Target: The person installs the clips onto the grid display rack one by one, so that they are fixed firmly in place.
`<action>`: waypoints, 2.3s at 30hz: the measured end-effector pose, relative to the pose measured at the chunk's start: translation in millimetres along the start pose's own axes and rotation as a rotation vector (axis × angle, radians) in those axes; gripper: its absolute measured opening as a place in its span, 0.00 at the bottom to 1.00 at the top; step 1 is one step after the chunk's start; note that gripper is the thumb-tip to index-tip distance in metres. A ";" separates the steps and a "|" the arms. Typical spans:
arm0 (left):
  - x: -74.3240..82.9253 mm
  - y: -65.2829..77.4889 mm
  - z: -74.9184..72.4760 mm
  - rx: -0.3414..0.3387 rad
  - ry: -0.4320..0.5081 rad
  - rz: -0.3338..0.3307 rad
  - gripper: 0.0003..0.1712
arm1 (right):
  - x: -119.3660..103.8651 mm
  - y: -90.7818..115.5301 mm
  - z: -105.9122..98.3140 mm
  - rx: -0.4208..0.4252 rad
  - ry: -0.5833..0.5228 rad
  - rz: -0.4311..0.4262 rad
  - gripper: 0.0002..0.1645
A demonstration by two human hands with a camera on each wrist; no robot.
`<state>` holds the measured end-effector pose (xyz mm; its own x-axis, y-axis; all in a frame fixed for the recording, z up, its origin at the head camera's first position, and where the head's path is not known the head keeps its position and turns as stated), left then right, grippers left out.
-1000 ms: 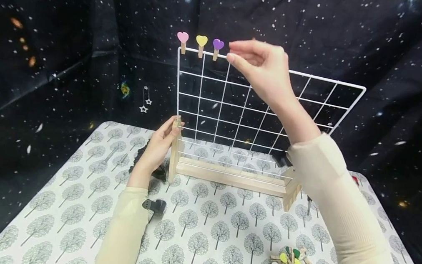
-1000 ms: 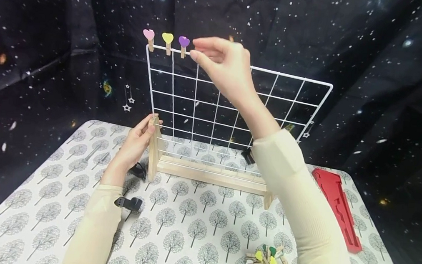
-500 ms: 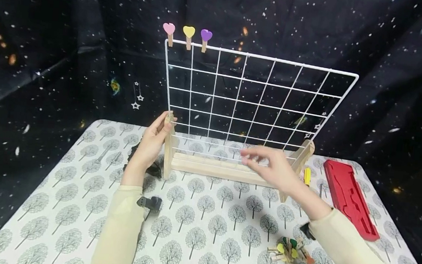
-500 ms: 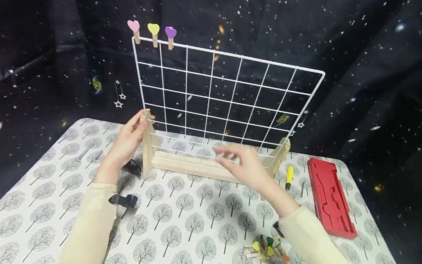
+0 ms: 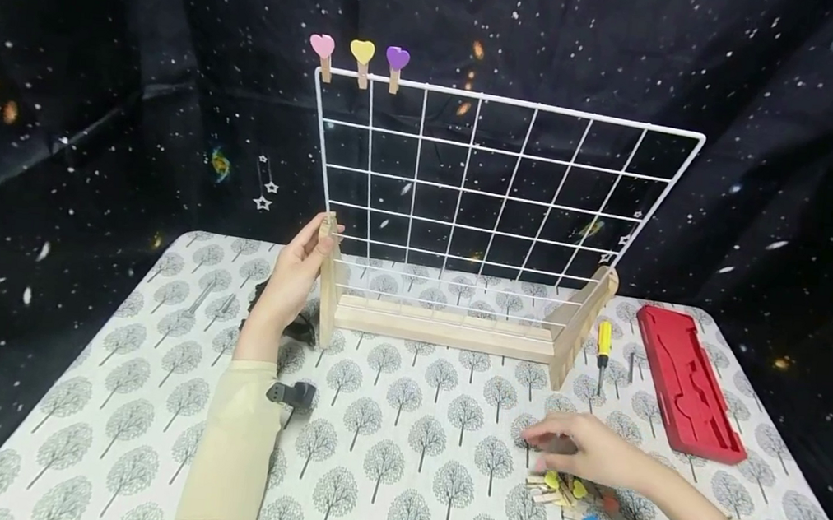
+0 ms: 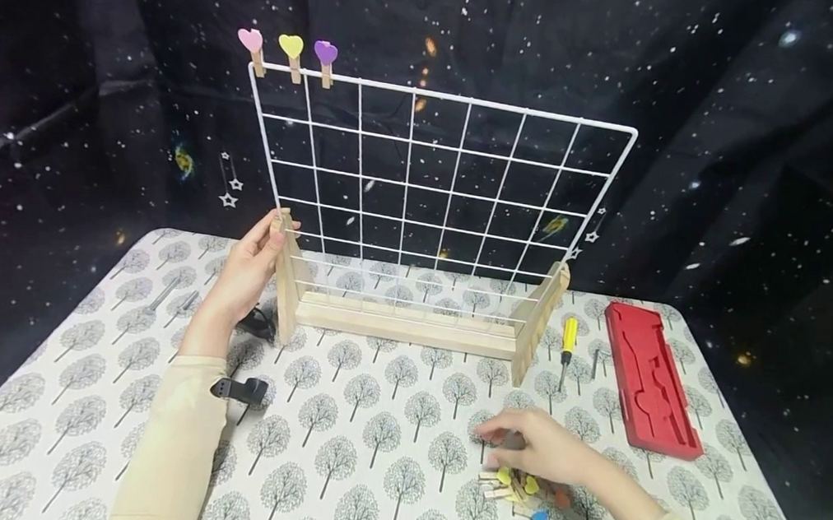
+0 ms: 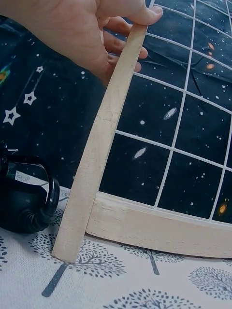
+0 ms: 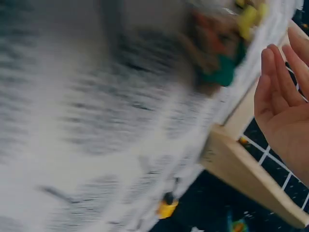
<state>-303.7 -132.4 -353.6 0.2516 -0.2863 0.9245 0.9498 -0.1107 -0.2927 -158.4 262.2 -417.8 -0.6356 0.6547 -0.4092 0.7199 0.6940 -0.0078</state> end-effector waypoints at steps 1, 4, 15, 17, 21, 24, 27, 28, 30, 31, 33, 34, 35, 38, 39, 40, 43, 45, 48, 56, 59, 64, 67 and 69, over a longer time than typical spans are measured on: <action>-1.1 -0.4 -0.5 0.003 -0.009 -0.006 0.28 | 1.2 5.8 2.7 -0.010 0.005 0.019 0.19; -5.6 -1.9 -3.4 0.010 -0.014 -0.020 0.28 | 2.2 19.2 9.2 -0.011 0.031 0.030 0.19; 3.4 4.7 2.6 0.010 -0.024 -0.016 0.28 | -1.9 31.7 16.0 0.147 0.221 -0.060 0.08; 3.8 4.3 2.9 0.008 -0.027 -0.013 0.28 | -1.8 31.5 15.7 0.150 0.211 -0.063 0.09; 4.6 3.7 3.6 0.001 -0.037 -0.004 0.27 | -1.5 30.7 14.4 0.151 0.187 -0.057 0.08; 5.6 4.1 5.3 -0.006 -0.035 -0.001 0.27 | -1.1 31.8 12.9 0.150 0.159 -0.046 0.06; 5.9 4.4 5.8 -0.009 -0.033 0.001 0.27 | -0.6 33.2 10.9 0.151 0.129 -0.041 0.06; 6.0 4.5 6.0 -0.011 -0.033 0.002 0.27 | -0.4 33.8 10.0 0.153 0.123 -0.038 0.06; 6.1 4.9 6.3 -0.011 -0.035 0.002 0.27 | -0.1 35.1 8.0 0.158 0.117 -0.025 0.06; 6.2 5.0 6.5 -0.011 -0.035 0.002 0.27 | 0.3 35.7 6.9 0.160 0.110 -0.019 0.06; 6.4 5.2 6.8 -0.010 -0.032 0.004 0.27 | 1.2 36.6 5.0 0.159 0.088 -0.007 0.07; 6.5 5.3 6.8 -0.011 -0.030 0.006 0.27 | 1.7 36.9 3.9 0.159 0.070 -0.004 0.07; 6.5 5.2 6.8 -0.011 -0.028 0.007 0.27 | 2.2 37.0 3.1 0.153 0.043 -0.004 0.07; 6.0 4.8 6.0 -0.011 -0.027 0.008 0.27 | 3.0 35.6 0.9 0.152 -0.021 -0.015 0.08; 5.5 4.4 5.4 -0.010 -0.027 0.008 0.27 | 3.2 34.7 0.4 0.157 -0.030 -0.013 0.07; 4.5 3.9 4.6 -0.009 -0.025 0.007 0.27 | 3.3 33.5 -0.1 0.165 -0.033 -0.005 0.07; 0.3 1.5 1.0 -0.005 -0.016 0.004 0.27 | 2.8 28.7 -1.4 0.198 -0.025 0.038 0.07; -3.1 -0.4 -1.4 0.000 -0.012 0.002 0.27 | 1.6 24.4 -1.9 0.215 -0.031 0.081 0.06; -7.4 -2.1 -3.9 0.005 -0.014 0.003 0.27 | -2.9 16.4 -2.3 0.242 -0.063 0.107 0.06; -0.6 1.3 0.4 0.008 -0.010 -0.003 0.29 | -29.7 -14.2 -17.3 0.299 -0.234 0.097 0.08; 5.2 4.7 3.1 0.004 -0.020 -0.002 0.29 | -32.8 -29.3 -30.1 0.334 -0.299 0.114 0.10; 8.0 7.1 4.0 0.006 -0.036 -0.002 0.29 | -41.5 -57.1 -60.3 0.396 -0.302 0.108 0.12; 6.8 7.1 3.3 0.007 -0.030 -0.003 0.28 | -58.2 -75.7 -85.5 0.432 -0.243 0.046 0.11; 6.1 6.6 2.8 0.002 -0.023 0.000 0.28 | -72.6 -88.4 -104.9 0.467 -0.171 -0.028 0.11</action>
<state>-295.4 -132.1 -349.2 0.2560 -0.2641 0.9299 0.9501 -0.1085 -0.2924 -205.2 184.7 -291.6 -0.6300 0.5520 -0.5463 0.7759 0.4771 -0.4127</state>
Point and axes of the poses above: each hand's wrist, its own y-axis away from the middle knuckle, its own z-axis out of the palm, x = y × z, the point moved 3 cm from there along -y, towards the middle knuckle, and after that the axes turned 13 degrees about y, right-handed, at the moved point
